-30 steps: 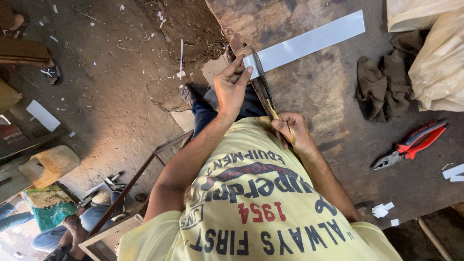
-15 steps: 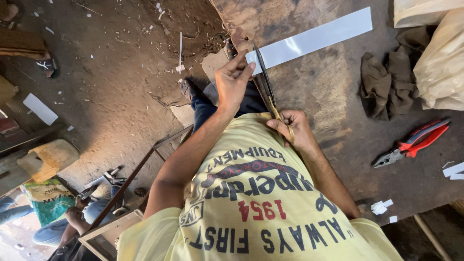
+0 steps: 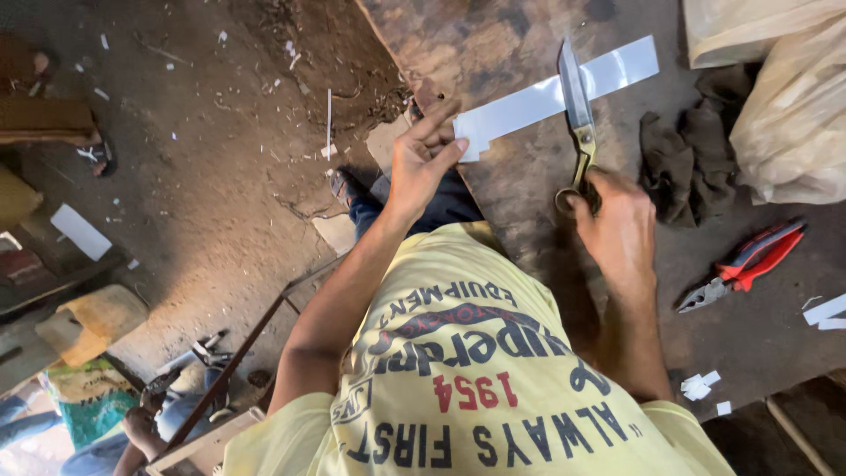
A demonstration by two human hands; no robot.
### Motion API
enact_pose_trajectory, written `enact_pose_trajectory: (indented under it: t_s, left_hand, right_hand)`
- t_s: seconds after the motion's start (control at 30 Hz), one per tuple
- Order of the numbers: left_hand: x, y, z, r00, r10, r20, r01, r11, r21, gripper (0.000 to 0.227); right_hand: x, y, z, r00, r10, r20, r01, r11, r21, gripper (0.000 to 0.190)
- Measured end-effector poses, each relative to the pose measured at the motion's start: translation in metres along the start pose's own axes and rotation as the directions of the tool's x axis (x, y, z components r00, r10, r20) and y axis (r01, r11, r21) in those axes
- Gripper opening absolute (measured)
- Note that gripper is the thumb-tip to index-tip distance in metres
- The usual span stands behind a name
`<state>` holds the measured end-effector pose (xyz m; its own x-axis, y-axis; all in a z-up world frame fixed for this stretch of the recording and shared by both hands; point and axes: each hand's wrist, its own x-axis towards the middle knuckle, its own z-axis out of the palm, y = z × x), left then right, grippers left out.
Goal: The person cuts a long strip of white paper into smaller rectangular pieces using scissors. They repeatedly measure, cut, and place the pieces into a metal component on the workbench.
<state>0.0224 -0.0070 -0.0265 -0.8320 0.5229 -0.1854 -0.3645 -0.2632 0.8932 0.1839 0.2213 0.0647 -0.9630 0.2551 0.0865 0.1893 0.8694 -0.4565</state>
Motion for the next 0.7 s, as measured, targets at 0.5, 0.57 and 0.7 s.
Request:
enact_pose_trajectory:
  t_s: [0.5,0.57,0.7]
  left_hand:
    - [0.094,0.061,0.028,0.844,0.534,0.049,-0.396,0.56,0.727,0.022]
    - [0.149,0.077,0.035,0.71,0.681,0.179,-0.532,0.353,0.77,0.027]
    - [0.243,0.098,0.051,0.709,0.669,0.223,-0.515,0.276,0.812,0.021]
  right_hand:
    - [0.079,0.014,0.107,0.844,0.512,0.159,-0.197,0.021,0.98,0.019]
    - [0.091,0.016,0.104,0.906,0.416,0.078,-0.122,0.08,0.989,0.018]
    - [0.119,0.014,0.097,0.909,0.415,0.036,-0.09,0.11,0.99,0.021]
